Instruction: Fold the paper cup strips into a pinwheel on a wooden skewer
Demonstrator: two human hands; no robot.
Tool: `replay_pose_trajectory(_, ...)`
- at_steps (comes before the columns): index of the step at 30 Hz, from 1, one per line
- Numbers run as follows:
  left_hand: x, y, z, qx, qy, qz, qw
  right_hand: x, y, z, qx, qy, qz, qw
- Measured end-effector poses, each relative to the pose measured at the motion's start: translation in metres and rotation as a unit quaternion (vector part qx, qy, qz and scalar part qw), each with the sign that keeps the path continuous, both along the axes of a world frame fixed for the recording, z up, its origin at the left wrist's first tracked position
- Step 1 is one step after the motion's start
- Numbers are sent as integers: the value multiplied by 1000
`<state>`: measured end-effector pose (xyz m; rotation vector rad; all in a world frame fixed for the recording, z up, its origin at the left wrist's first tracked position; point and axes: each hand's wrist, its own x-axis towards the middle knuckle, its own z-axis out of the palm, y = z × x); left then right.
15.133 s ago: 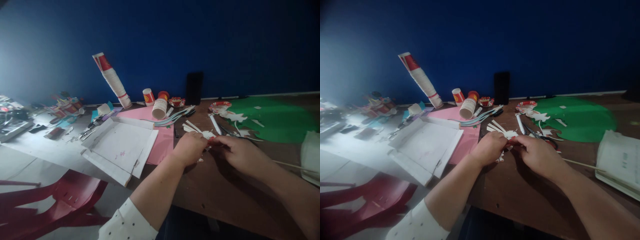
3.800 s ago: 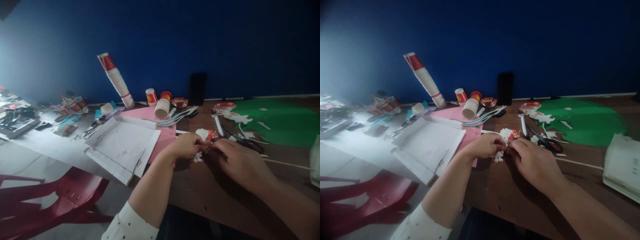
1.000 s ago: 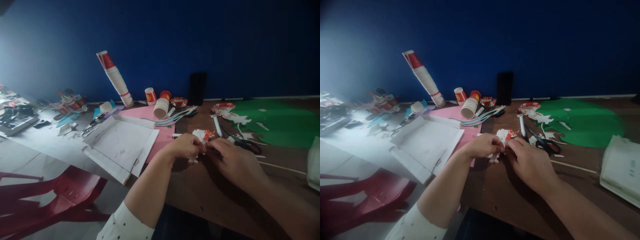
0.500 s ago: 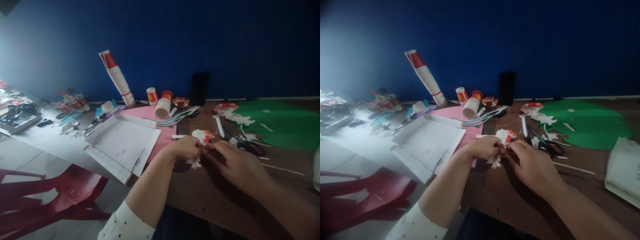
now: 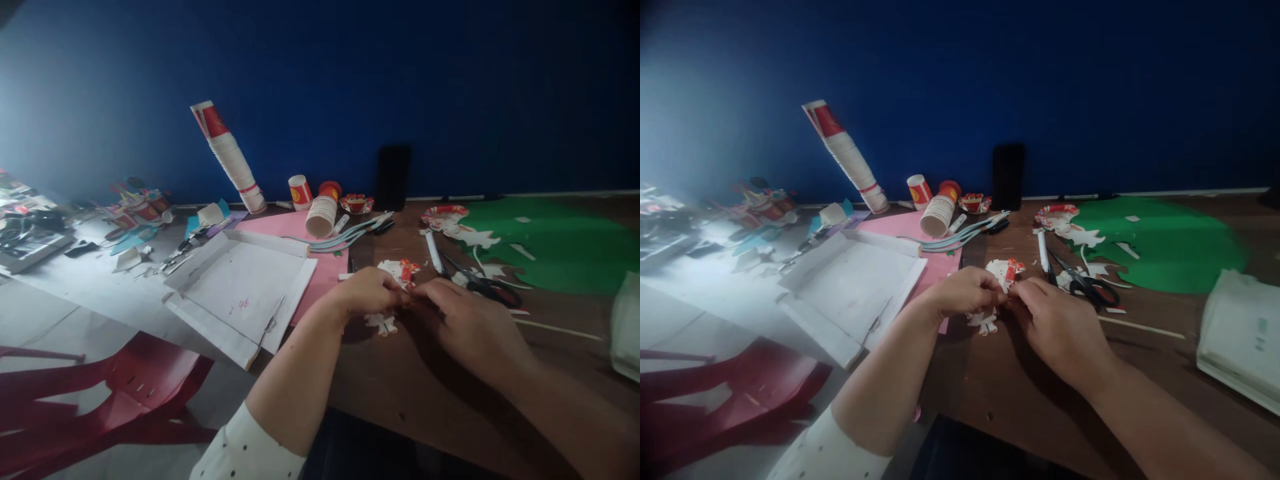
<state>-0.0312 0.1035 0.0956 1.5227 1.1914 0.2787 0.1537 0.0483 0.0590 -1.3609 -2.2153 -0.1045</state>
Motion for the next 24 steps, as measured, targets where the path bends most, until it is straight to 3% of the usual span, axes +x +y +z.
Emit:
replay_pose_trajectory(5, 1, -2, -1, 12, -1, 33, 999, 1, 1, -2, 14, -14, 5, 1000)
replay_pose_trajectory(15, -3, -1, -2, 88, 33, 17, 995, 0, 3, -4, 33, -48, 12, 998)
replay_pose_trajectory(24, -3, 0, -1, 98, 30, 6, 995, 2, 6, -3, -4, -41, 10, 999)
